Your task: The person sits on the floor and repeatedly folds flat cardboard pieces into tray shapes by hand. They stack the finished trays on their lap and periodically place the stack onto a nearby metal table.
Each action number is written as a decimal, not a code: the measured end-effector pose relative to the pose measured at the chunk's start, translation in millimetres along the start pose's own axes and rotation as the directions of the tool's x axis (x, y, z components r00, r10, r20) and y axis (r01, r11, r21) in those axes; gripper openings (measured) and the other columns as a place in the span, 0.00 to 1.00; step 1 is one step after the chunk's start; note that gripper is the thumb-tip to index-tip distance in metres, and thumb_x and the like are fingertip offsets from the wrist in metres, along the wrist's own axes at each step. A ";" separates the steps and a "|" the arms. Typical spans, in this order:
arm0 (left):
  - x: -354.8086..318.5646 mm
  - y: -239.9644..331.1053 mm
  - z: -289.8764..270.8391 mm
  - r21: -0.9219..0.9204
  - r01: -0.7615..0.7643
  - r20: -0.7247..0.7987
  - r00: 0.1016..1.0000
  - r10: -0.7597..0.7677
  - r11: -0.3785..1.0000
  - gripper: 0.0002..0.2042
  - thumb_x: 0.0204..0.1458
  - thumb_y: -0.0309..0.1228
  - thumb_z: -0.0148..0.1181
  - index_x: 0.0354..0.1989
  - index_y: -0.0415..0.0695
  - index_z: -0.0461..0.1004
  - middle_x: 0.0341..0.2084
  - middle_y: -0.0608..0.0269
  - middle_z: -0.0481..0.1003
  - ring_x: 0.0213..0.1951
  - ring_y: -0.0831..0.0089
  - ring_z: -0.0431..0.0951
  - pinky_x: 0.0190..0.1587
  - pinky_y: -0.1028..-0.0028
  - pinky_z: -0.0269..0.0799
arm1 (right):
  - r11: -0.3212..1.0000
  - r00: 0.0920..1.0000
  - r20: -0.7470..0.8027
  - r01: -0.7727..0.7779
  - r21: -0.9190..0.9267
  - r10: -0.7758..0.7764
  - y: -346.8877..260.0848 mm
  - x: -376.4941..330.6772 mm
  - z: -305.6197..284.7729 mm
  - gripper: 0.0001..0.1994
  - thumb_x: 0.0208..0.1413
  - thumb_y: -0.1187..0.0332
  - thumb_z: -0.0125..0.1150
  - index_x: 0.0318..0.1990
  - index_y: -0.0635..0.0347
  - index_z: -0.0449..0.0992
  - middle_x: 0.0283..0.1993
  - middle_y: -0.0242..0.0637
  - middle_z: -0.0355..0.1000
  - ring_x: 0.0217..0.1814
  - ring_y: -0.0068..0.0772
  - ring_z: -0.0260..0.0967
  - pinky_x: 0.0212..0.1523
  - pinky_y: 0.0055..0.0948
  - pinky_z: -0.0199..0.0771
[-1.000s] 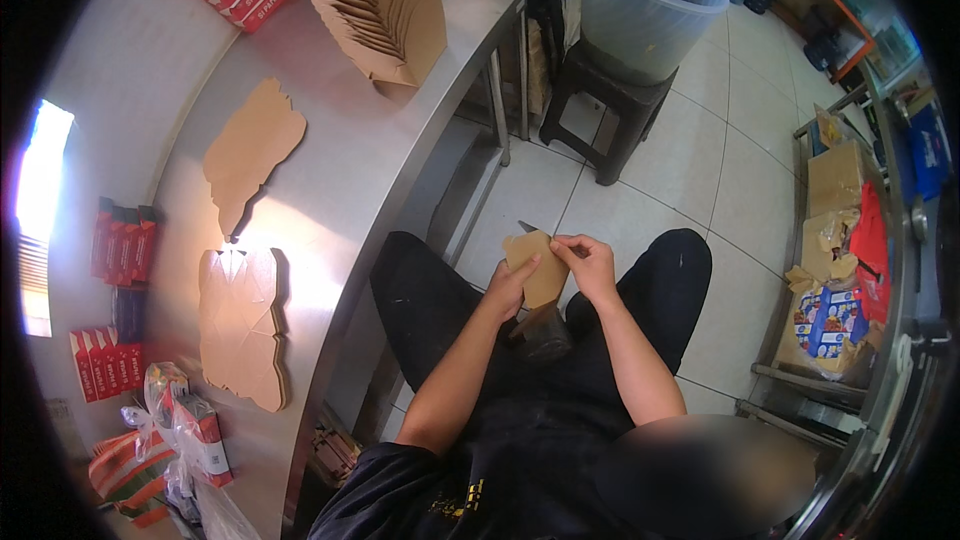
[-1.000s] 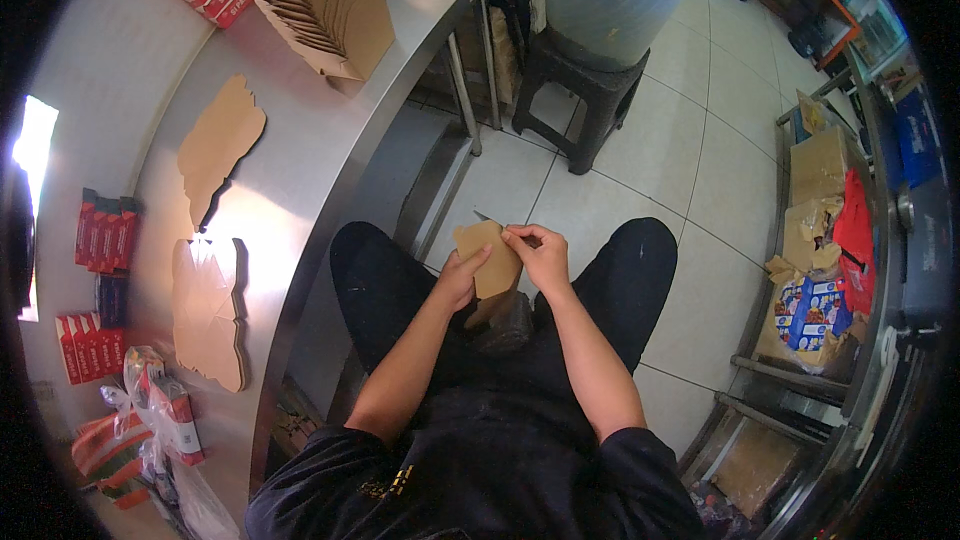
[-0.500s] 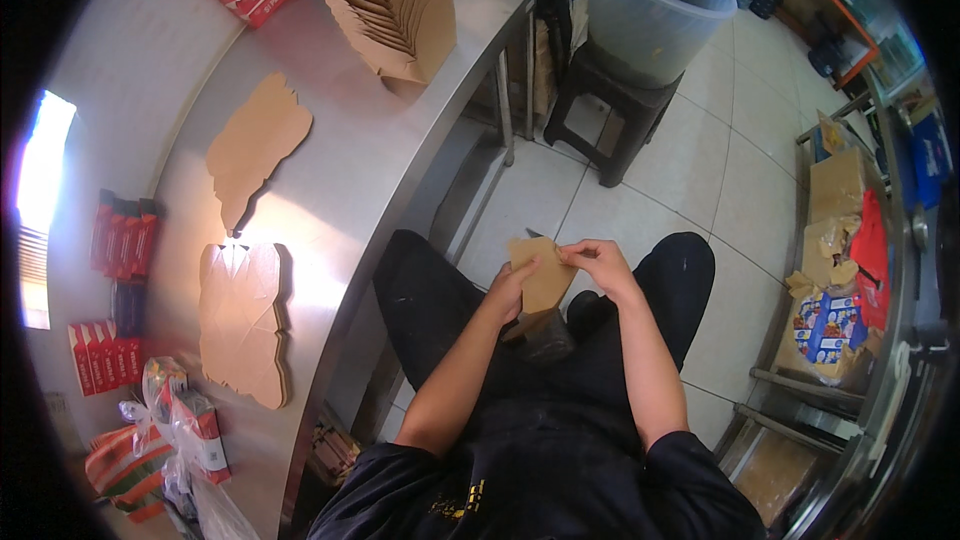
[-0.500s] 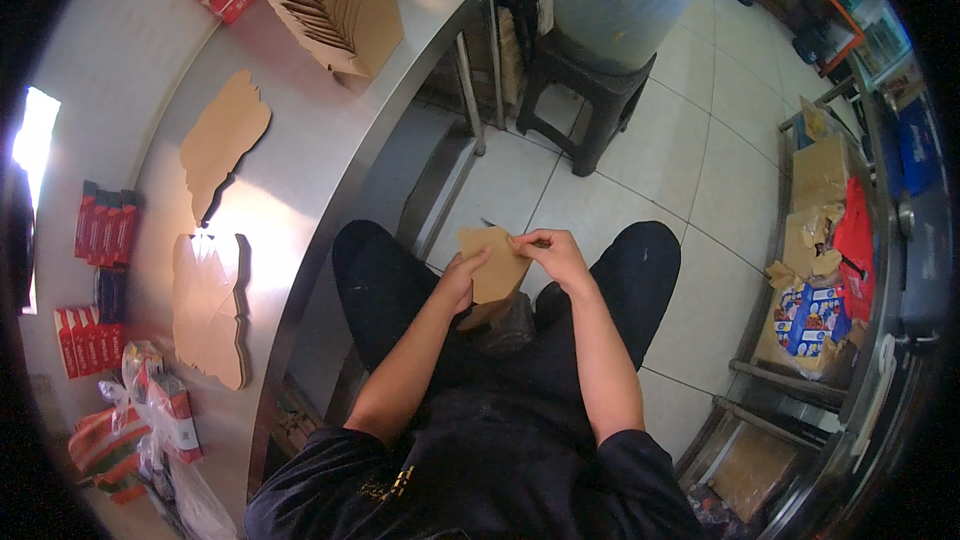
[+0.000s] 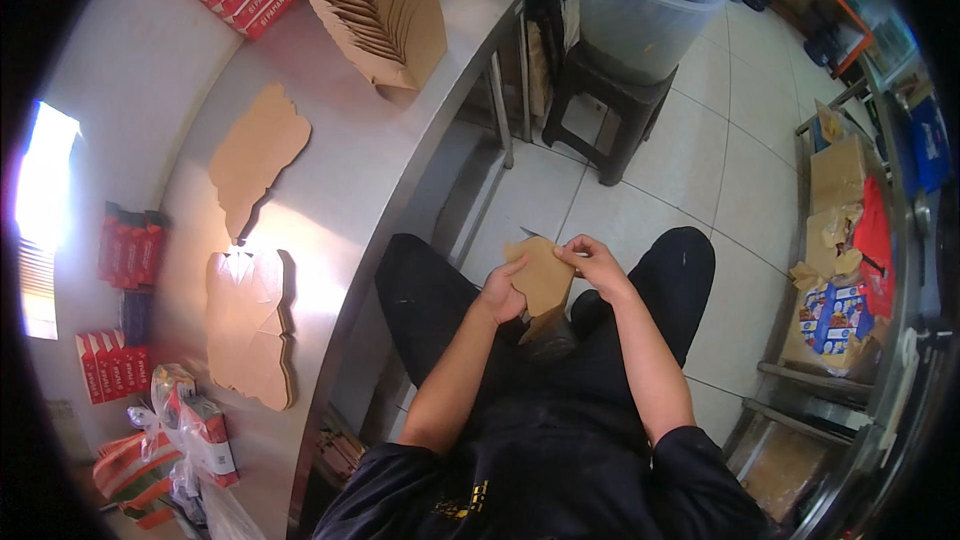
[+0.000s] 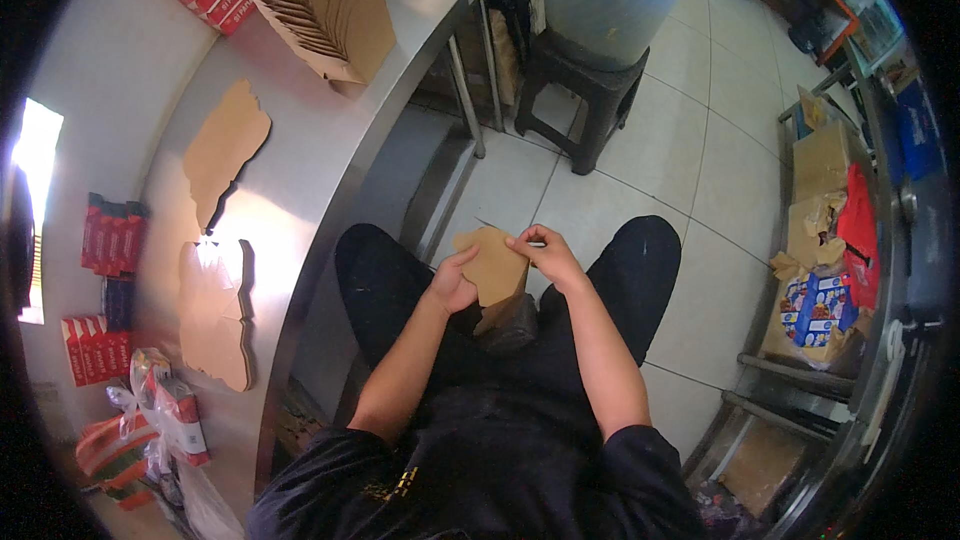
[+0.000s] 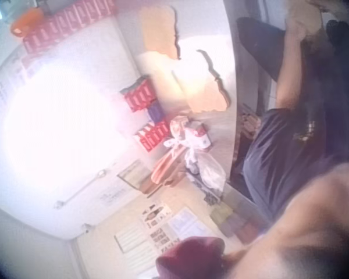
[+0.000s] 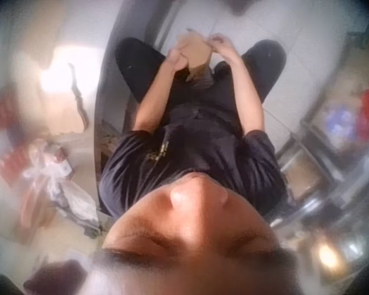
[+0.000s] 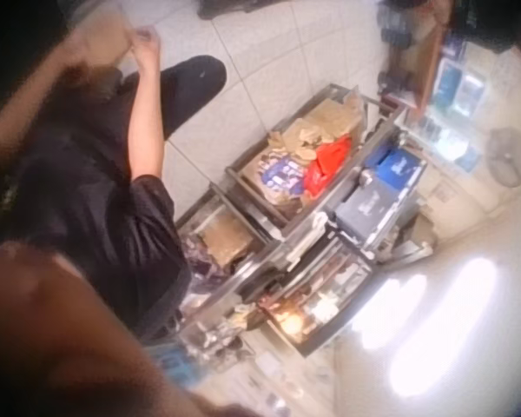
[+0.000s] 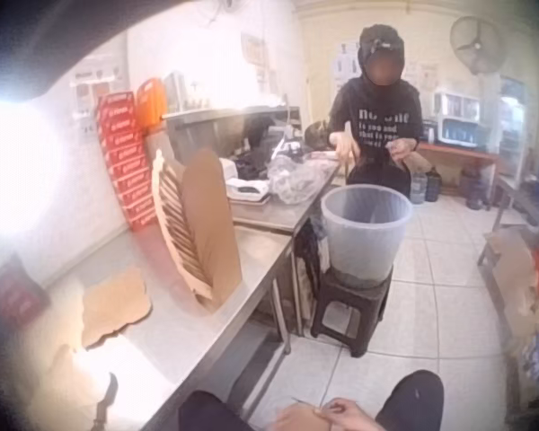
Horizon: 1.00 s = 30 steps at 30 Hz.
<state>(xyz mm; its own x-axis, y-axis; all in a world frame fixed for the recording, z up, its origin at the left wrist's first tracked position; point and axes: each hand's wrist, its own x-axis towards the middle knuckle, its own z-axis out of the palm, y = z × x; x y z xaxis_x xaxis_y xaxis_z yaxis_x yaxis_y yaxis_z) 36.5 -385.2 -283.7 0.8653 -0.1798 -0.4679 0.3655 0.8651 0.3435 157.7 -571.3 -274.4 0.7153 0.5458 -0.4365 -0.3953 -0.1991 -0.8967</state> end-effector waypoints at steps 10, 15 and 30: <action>5.4 -6.2 2.5 0.122 0.033 -0.143 0.990 -0.015 0.992 0.24 0.74 0.47 0.43 0.68 0.42 0.66 0.64 0.54 0.72 0.64 0.59 0.72 0.68 0.56 0.66 | 0.889 0.952 -0.112 0.221 -0.400 -0.287 21.8 -1.2 15.9 0.20 0.52 0.57 0.80 0.43 0.57 0.76 0.54 0.42 0.74 0.56 0.40 0.73 0.56 0.38 0.74; 7.5 10.1 -7.0 0.099 -0.096 -0.199 0.973 0.114 0.990 0.25 0.75 0.51 0.38 0.68 0.47 0.67 0.63 0.61 0.73 0.64 0.63 0.73 0.65 0.59 0.68 | 0.792 0.867 -0.105 0.387 -0.473 -0.487 1.8 -11.3 17.0 0.23 0.49 0.60 0.80 0.51 0.55 0.80 0.70 0.52 0.64 0.75 0.55 0.61 0.71 0.46 0.64; 11.1 8.9 4.2 0.137 -0.156 -0.242 0.952 0.186 0.978 0.25 0.74 0.47 0.43 0.71 0.43 0.62 0.64 0.55 0.71 0.65 0.60 0.73 0.66 0.59 0.70 | 0.802 0.892 -0.013 0.399 -0.445 -0.451 -2.2 -19.5 19.6 0.12 0.52 0.61 0.79 0.39 0.56 0.86 0.73 0.46 0.64 0.73 0.48 0.65 0.68 0.45 0.70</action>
<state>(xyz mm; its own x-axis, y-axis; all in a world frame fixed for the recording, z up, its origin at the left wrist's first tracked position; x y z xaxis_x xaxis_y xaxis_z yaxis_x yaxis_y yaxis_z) 50.8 -381.5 -282.4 0.8088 0.1027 -0.5790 0.2695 0.8103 0.5203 133.4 -565.5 -262.5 0.8243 0.5660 0.0142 0.2249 -0.3045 -0.9256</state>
